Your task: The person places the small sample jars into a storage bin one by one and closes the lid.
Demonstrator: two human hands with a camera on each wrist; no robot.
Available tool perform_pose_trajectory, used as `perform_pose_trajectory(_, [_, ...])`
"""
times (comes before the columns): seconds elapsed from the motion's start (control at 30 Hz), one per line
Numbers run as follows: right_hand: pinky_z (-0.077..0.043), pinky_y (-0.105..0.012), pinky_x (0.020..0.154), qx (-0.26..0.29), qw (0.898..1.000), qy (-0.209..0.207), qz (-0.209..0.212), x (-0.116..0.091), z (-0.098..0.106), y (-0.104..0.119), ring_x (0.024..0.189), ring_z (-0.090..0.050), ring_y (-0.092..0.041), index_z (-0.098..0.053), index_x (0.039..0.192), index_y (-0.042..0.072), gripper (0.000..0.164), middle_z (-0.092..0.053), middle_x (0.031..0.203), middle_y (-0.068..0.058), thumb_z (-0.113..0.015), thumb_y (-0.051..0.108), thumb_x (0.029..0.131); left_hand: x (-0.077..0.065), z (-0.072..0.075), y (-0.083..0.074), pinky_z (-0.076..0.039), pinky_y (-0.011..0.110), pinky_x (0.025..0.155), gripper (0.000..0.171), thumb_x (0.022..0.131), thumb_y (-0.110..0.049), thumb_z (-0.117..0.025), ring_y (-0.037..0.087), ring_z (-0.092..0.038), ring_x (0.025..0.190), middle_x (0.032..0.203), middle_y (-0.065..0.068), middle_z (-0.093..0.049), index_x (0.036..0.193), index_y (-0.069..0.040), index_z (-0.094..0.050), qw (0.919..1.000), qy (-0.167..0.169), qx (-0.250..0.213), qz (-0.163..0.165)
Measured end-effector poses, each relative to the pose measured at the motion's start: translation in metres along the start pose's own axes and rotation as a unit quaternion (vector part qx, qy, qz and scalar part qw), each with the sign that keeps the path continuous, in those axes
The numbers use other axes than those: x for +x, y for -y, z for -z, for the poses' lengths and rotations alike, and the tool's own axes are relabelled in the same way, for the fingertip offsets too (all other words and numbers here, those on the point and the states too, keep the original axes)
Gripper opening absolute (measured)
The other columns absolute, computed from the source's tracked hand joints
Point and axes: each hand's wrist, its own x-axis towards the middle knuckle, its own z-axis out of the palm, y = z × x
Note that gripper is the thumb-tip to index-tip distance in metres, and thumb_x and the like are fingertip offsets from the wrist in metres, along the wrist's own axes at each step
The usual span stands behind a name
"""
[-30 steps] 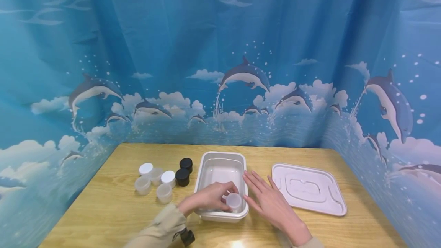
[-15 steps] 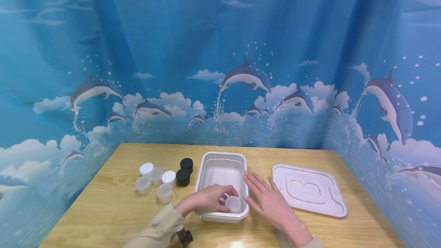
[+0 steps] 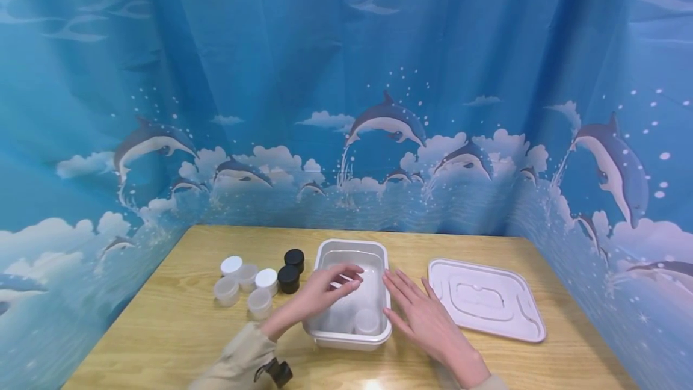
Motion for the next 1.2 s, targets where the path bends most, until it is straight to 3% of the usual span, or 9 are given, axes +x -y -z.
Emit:
perform_pose_trajectory(0.07, [-0.003,-0.039,0.128,0.0,1.0,-0.002,0.003,0.0,-0.001,0.0,0.14,-0.046,-0.03,-0.052,0.148,0.01,0.058,-0.05,0.153,-0.004,-0.061,0.04,0.099,-0.003,0.005,0.0,-0.06,0.027,0.087,0.035,0.105,-0.031,-0.056,0.023,-0.07,0.104,0.118,0.009,-0.071,0.13,-0.007,-0.063,0.9991,-0.029,-0.03,0.004])
perform_pose_trajectory(0.17, [0.015,-0.022,0.122,0.003,1.0,-0.007,0.01,0.0,-0.002,-0.001,0.139,-0.047,-0.031,-0.052,0.148,0.009,0.059,-0.05,0.153,-0.006,-0.061,0.04,0.099,-0.009,0.011,0.001,-0.062,0.029,0.084,0.035,0.106,-0.03,-0.055,0.025,-0.07,0.101,0.116,0.012,-0.071,0.13,-0.007,-0.063,0.9951,-0.066,-0.072,0.02])
perform_pose_trajectory(0.3, [0.015,-0.022,0.122,-0.003,1.0,-0.016,0.019,0.0,-0.003,-0.002,0.137,-0.048,-0.032,-0.053,0.147,0.008,0.059,-0.052,0.152,-0.007,-0.062,0.04,0.098,-0.017,0.021,0.007,-0.063,0.031,0.083,0.035,0.106,-0.031,-0.054,0.024,-0.071,0.101,0.117,0.014,-0.071,0.129,-0.006,-0.063,0.9872,-0.116,-0.103,0.038])
perform_pose_trajectory(0.63, [0.016,-0.023,0.122,-0.002,1.0,-0.013,0.019,-0.001,-0.002,-0.003,0.138,-0.047,-0.032,-0.053,0.147,0.007,0.059,-0.051,0.152,-0.008,-0.06,0.04,0.099,-0.042,0.048,0.028,-0.062,0.037,0.087,0.033,0.106,-0.024,-0.055,0.035,-0.069,0.108,0.117,0.021,-0.07,0.124,0.002,-0.064,0.9621,-0.218,-0.156,0.047])
perform_pose_trajectory(0.83, [0.016,-0.023,0.122,-0.006,1.0,-0.015,0.019,-0.001,-0.003,-0.004,0.139,-0.047,-0.032,-0.053,0.147,0.007,0.058,-0.051,0.152,-0.007,-0.059,0.041,0.099,-0.061,0.063,0.042,-0.062,0.028,0.084,0.027,0.103,-0.016,-0.059,0.032,-0.069,0.107,0.117,0.019,-0.071,0.121,0.003,-0.066,0.9507,-0.276,-0.132,0.053])
perform_pose_trajectory(1.0, [0.015,-0.022,0.122,-0.003,1.0,-0.019,0.019,-0.001,-0.004,-0.004,0.138,-0.047,-0.032,-0.053,0.147,0.007,0.059,-0.051,0.152,-0.007,-0.06,0.041,0.099,-0.077,0.075,0.047,-0.059,0.022,0.086,0.027,0.102,-0.016,-0.062,0.029,-0.068,0.109,0.118,0.015,-0.071,0.122,0.001,-0.067,0.9466,-0.298,-0.088,0.084])
perform_pose_trajectory(1.2, [0.015,-0.022,0.123,-0.002,1.0,-0.019,0.018,-0.001,-0.004,-0.003,0.139,-0.046,-0.032,-0.052,0.147,0.007,0.059,-0.051,0.152,-0.007,-0.061,0.041,0.099,-0.093,0.083,0.056,-0.06,0.032,0.092,0.031,0.095,-0.011,-0.072,0.03,-0.067,0.111,0.12,0.015,-0.07,0.124,-0.002,-0.066,0.9457,-0.3,-0.037,0.12])
